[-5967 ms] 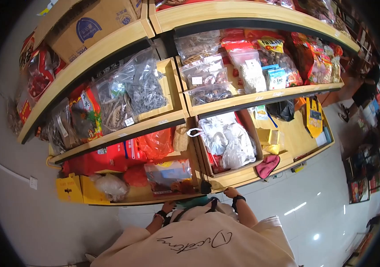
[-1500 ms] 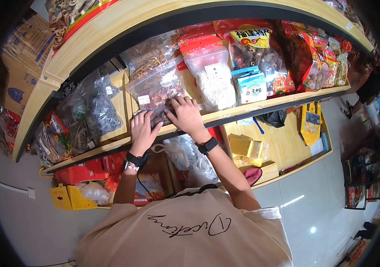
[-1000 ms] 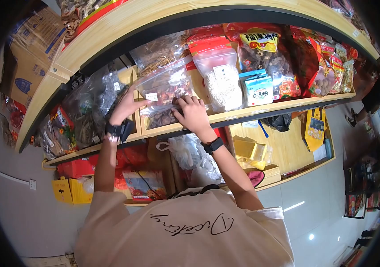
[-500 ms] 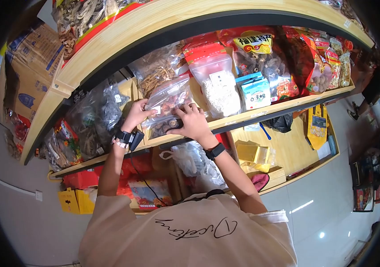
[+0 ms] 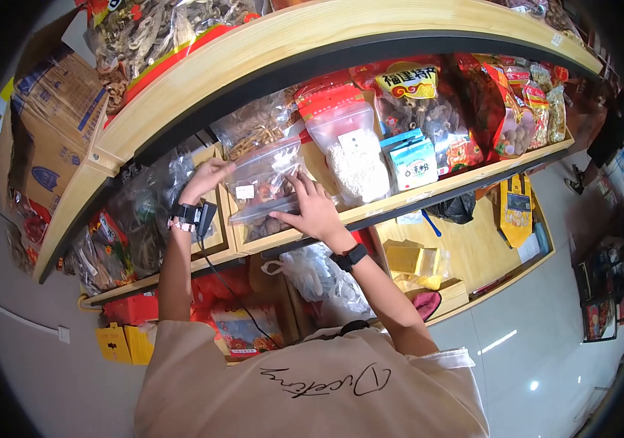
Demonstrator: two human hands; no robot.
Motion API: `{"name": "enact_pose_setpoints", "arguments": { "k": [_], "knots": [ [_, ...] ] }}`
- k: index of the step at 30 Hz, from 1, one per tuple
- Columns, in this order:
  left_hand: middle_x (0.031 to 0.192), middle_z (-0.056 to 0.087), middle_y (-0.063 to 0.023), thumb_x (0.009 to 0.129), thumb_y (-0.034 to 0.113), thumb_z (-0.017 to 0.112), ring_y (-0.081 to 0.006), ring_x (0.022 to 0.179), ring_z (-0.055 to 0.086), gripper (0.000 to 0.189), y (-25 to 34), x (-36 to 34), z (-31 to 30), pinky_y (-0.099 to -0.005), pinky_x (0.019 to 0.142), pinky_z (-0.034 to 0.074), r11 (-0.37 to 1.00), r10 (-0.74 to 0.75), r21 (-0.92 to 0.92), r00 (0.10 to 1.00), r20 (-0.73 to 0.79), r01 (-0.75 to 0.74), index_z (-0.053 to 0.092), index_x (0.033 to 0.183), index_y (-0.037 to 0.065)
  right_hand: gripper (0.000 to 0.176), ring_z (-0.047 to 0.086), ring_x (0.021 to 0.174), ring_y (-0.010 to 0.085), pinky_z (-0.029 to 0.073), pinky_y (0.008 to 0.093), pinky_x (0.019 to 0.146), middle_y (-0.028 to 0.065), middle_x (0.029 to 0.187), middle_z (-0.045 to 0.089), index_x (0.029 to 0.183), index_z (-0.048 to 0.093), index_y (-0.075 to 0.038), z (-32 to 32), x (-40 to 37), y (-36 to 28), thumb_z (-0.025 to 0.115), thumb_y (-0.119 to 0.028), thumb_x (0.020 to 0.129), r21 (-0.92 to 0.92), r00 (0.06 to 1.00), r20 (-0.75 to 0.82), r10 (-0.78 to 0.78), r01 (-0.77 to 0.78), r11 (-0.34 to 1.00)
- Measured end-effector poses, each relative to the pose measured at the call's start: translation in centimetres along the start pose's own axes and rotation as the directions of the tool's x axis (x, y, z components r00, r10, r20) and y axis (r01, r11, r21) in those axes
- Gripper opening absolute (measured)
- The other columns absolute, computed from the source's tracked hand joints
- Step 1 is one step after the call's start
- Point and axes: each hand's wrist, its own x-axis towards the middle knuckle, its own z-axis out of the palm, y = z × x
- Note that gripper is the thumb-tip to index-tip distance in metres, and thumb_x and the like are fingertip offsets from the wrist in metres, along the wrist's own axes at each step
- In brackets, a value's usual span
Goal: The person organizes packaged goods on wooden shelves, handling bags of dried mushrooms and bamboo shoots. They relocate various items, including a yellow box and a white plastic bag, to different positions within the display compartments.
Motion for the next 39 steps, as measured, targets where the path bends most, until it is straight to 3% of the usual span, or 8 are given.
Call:
{"name": "enact_pose_setpoints", "arguments": {
  "k": [6, 9, 14, 21, 30, 33, 36, 39],
  "knots": [
    [0.115, 0.049, -0.0217, 0.074, 0.029, 0.068, -0.0237, 0.108, 0.048, 0.078, 1.1, 1.8, 0.1, -0.0297, 0.093, 0.035, 0.983, 0.014, -0.181, 1.000, 0.025, -0.010, 0.025, 0.127, -0.009, 0.074, 0.044, 0.109, 0.0401, 0.038, 0.0428, 0.090, 0.0218, 0.128, 0.035, 0.127, 0.034, -0.014, 0.1, -0.1, 0.0, 0.059, -0.053, 0.070, -0.059, 0.999, 0.032, 0.040, -0.038, 0.998],
    [0.096, 0.059, -0.0107, 0.075, 0.018, 0.068, -0.0143, 0.085, 0.057, 0.050, 0.2, 3.1, 0.4, -0.0225, 0.071, 0.044, 0.831, 0.028, -0.544, 0.970, 0.241, 0.112, 0.045, 0.112, -0.007, 0.071, 0.044, 0.109, 0.0393, 0.039, 0.0426, 0.090, 0.0217, 0.127, 0.036, 0.125, 0.037, -0.013, 0.2, -0.3, 0.0, 0.058, -0.053, 0.070, -0.119, 0.999, 0.040, 0.031, -0.027, 0.993],
    [0.087, 0.061, -0.0041, 0.081, 0.029, 0.062, -0.0089, 0.072, 0.054, 0.036, 1.8, 2.3, 0.8, -0.0226, 0.065, 0.044, 0.986, -0.050, -0.151, 0.992, 0.118, 0.068, 0.059, 0.098, -0.002, 0.076, 0.041, 0.110, 0.0379, 0.039, 0.0443, 0.088, 0.0215, 0.130, 0.032, 0.126, 0.038, -0.015, 0.5, -0.2, 0.0, 0.059, -0.056, 0.066, -0.229, 0.999, -0.010, -0.035, 0.032, 0.973],
    [0.095, 0.059, -0.0050, 0.082, 0.034, 0.058, -0.0110, 0.083, 0.056, 0.039, 2.3, 3.4, 0.3, -0.0274, 0.069, 0.049, 0.930, 0.026, -0.359, 0.988, -0.153, -0.080, 0.058, 0.103, 0.001, 0.070, 0.039, 0.112, 0.0363, 0.036, 0.0478, 0.089, 0.0149, 0.132, 0.033, 0.118, 0.049, -0.024, 0.1, -0.6, -0.1, 0.060, -0.062, 0.060, -0.282, 0.985, 0.084, -0.148, 0.166, 0.945],
    [0.085, 0.061, -0.0041, 0.081, 0.025, 0.060, -0.0080, 0.077, 0.054, 0.028, 0.6, 5.3, 0.8, -0.0254, 0.066, 0.047, 0.983, -0.027, -0.184, 0.997, -0.073, 0.013, 0.062, 0.091, -0.001, 0.072, 0.041, 0.110, 0.0360, 0.037, 0.0495, 0.088, 0.0119, 0.132, 0.034, 0.117, 0.050, -0.023, -0.2, -0.5, -0.2, 0.066, -0.057, 0.056, -0.261, 0.986, 0.116, -0.116, 0.143, 0.955],
    [0.082, 0.062, -0.0061, 0.078, 0.025, 0.064, -0.0138, 0.073, 0.057, 0.030, 0.7, 4.4, 1.1, -0.0272, 0.070, 0.045, 0.933, 0.245, -0.218, 0.949, -0.200, -0.287, 0.061, 0.091, -0.002, 0.071, 0.041, 0.110, 0.0358, 0.038, 0.0497, 0.087, 0.0104, 0.132, 0.034, 0.117, 0.050, -0.024, 0.2, -0.5, 0.2, 0.066, -0.058, 0.056, -0.217, 0.990, 0.078, -0.120, 0.134, 0.967],
    [0.107, 0.051, -0.0216, 0.074, 0.030, 0.067, -0.0293, 0.101, 0.049, 0.059, 2.5, 1.8, 1.0, -0.0341, 0.088, 0.037, 0.893, 0.321, 0.441, 0.813, -0.485, -0.090, 0.045, 0.115, -0.007, 0.068, 0.045, 0.105, 0.0355, 0.040, 0.0480, 0.085, 0.0063, 0.133, 0.033, 0.116, 0.051, -0.025, -0.2, -0.3, -0.2, 0.065, -0.058, 0.058, -0.237, 0.992, 0.103, -0.067, 0.090, 0.967],
    [0.119, 0.042, -0.0237, 0.071, 0.030, 0.068, -0.0340, 0.113, 0.037, 0.066, 4.9, -2.8, 2.0, -0.0389, 0.095, 0.030, 0.821, 0.510, 0.467, 0.791, -0.339, -0.329, 0.038, 0.120, -0.003, 0.067, 0.046, 0.103, 0.0361, 0.040, 0.0477, 0.085, 0.0055, 0.133, 0.034, 0.115, 0.051, -0.025, -0.1, -0.2, -0.2, 0.067, -0.056, 0.058, -0.199, 0.993, 0.106, -0.044, 0.064, 0.978]
  ]
}}
